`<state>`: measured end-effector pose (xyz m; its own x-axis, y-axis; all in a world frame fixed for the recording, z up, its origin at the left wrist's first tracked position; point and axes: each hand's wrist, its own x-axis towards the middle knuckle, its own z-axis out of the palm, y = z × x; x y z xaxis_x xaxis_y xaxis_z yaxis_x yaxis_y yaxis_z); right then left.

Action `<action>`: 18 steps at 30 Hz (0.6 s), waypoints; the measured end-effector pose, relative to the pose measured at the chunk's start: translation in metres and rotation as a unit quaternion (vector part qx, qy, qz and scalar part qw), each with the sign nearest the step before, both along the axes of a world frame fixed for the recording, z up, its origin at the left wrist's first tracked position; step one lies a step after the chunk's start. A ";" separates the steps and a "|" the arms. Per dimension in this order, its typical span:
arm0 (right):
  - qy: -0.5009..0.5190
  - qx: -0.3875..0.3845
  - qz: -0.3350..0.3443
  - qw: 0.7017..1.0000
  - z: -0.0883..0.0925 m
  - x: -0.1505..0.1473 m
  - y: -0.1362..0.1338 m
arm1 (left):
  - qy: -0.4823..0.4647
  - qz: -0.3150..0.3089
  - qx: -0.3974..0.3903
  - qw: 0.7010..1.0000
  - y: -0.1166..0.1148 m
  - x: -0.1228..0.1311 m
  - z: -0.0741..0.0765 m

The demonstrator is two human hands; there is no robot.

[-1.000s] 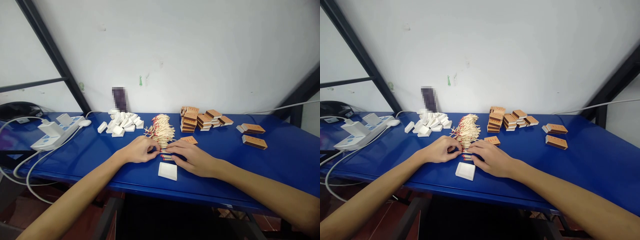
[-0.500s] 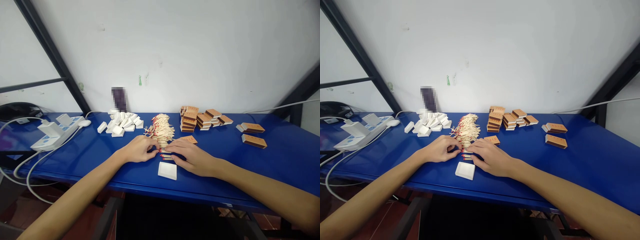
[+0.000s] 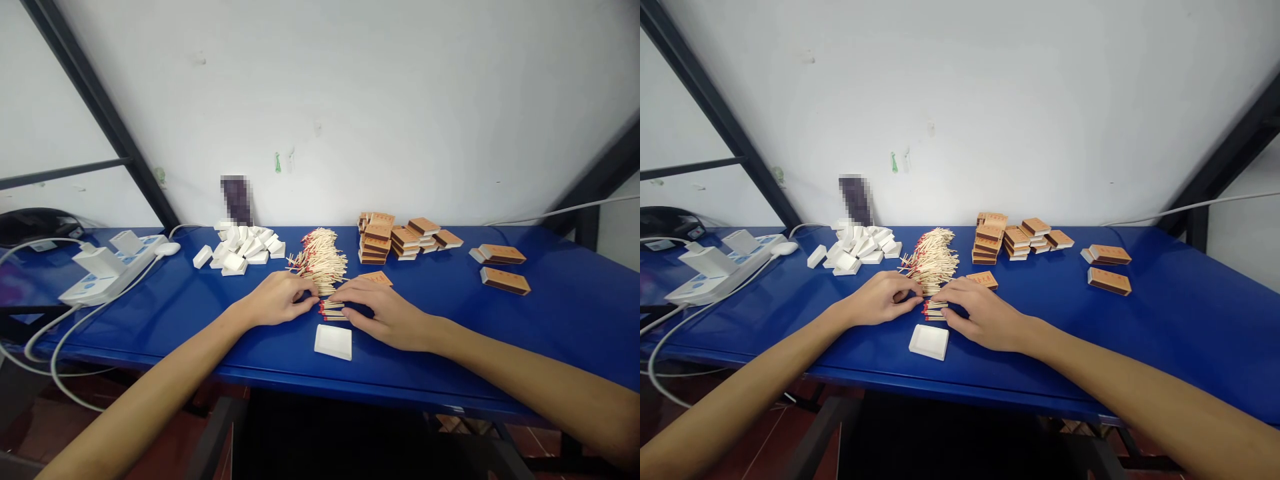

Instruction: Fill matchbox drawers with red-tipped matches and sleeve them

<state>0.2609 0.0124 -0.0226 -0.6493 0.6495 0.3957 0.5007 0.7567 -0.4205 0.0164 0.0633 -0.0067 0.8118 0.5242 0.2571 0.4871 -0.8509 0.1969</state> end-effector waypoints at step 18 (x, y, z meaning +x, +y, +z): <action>-0.001 -0.006 0.002 1.000 -0.003 0.001 0.004 | 0.011 -0.030 -0.008 0.999 -0.002 0.000 0.001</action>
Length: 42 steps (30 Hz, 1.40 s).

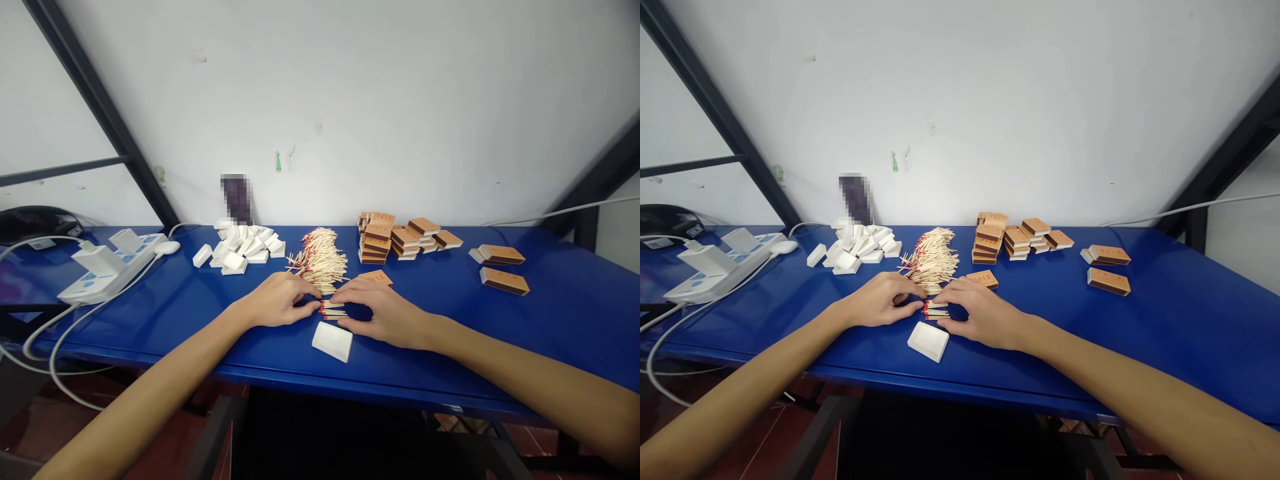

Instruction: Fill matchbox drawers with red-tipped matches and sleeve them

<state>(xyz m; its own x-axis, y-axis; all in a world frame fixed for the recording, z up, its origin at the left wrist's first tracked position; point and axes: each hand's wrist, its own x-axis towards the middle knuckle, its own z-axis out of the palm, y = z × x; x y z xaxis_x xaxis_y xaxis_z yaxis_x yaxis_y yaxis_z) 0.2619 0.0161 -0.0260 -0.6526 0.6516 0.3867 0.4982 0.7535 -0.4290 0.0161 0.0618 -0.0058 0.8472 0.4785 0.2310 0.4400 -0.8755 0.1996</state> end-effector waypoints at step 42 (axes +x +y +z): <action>0.007 0.035 -0.060 0.998 -0.001 -0.021 0.004 | -0.007 -0.014 -0.006 1.000 -0.004 0.006 -0.002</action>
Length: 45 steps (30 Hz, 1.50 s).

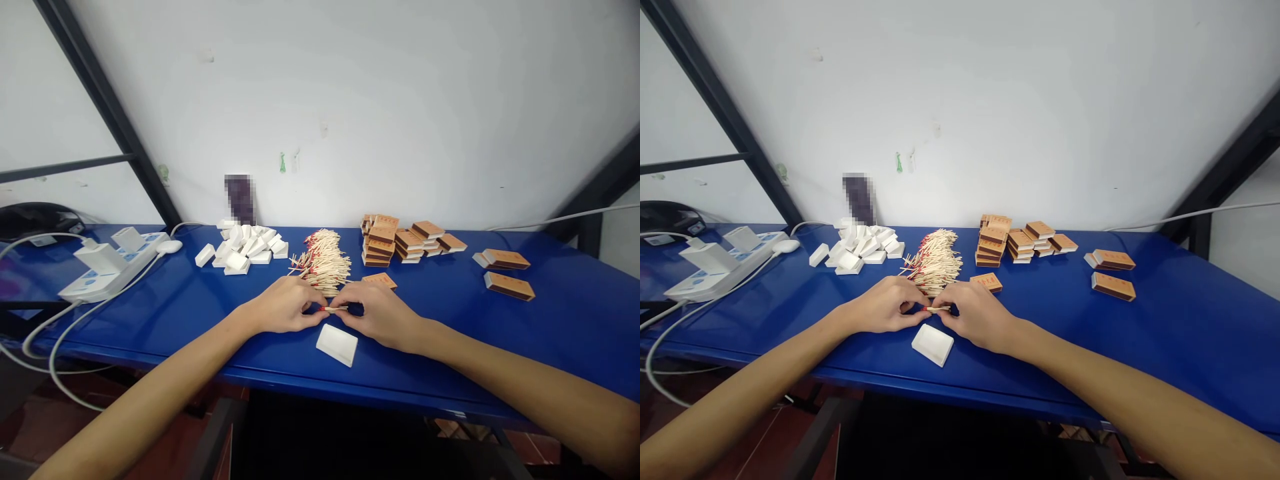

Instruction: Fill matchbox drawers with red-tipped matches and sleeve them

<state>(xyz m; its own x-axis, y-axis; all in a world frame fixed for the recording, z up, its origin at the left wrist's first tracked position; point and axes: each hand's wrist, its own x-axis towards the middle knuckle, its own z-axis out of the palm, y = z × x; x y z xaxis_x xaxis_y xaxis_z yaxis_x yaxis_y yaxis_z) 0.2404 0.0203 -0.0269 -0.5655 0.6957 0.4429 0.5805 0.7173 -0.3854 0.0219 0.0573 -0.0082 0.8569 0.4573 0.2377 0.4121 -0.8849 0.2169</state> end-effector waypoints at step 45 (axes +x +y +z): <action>0.048 0.052 0.010 0.997 -0.013 -0.006 0.002 | 0.031 0.034 -0.010 0.999 -0.002 0.002 0.001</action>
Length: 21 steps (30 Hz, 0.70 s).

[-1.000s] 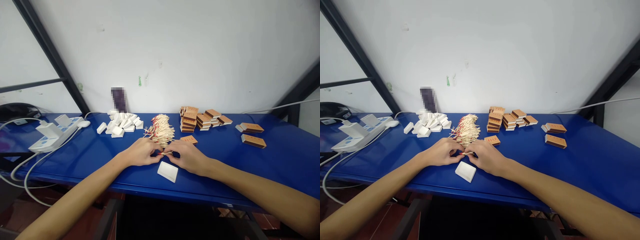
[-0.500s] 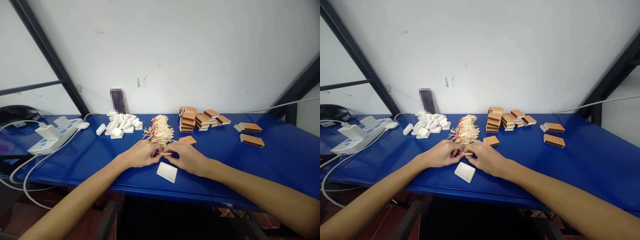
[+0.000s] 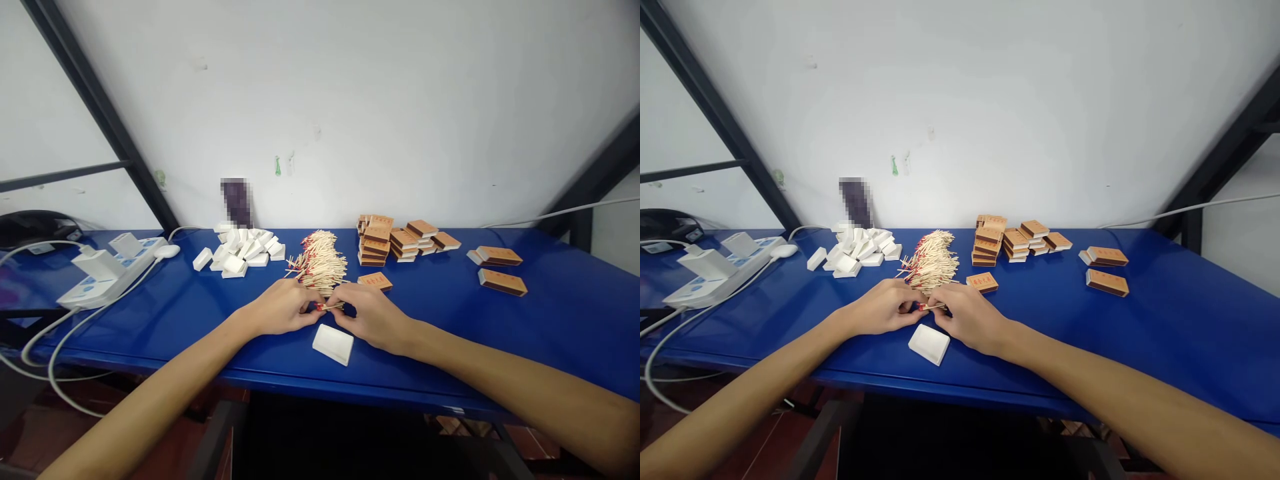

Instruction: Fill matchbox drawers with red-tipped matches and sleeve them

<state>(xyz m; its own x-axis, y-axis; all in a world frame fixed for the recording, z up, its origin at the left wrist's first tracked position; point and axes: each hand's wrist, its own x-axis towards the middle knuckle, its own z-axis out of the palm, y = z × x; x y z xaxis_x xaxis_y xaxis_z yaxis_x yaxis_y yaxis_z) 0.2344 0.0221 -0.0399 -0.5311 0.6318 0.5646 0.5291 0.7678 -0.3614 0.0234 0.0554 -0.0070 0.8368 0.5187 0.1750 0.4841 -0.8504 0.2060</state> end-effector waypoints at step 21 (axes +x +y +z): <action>-0.065 -0.048 0.035 0.996 0.030 -0.002 -0.052 | -0.007 0.009 -0.032 0.999 -0.001 0.000 0.003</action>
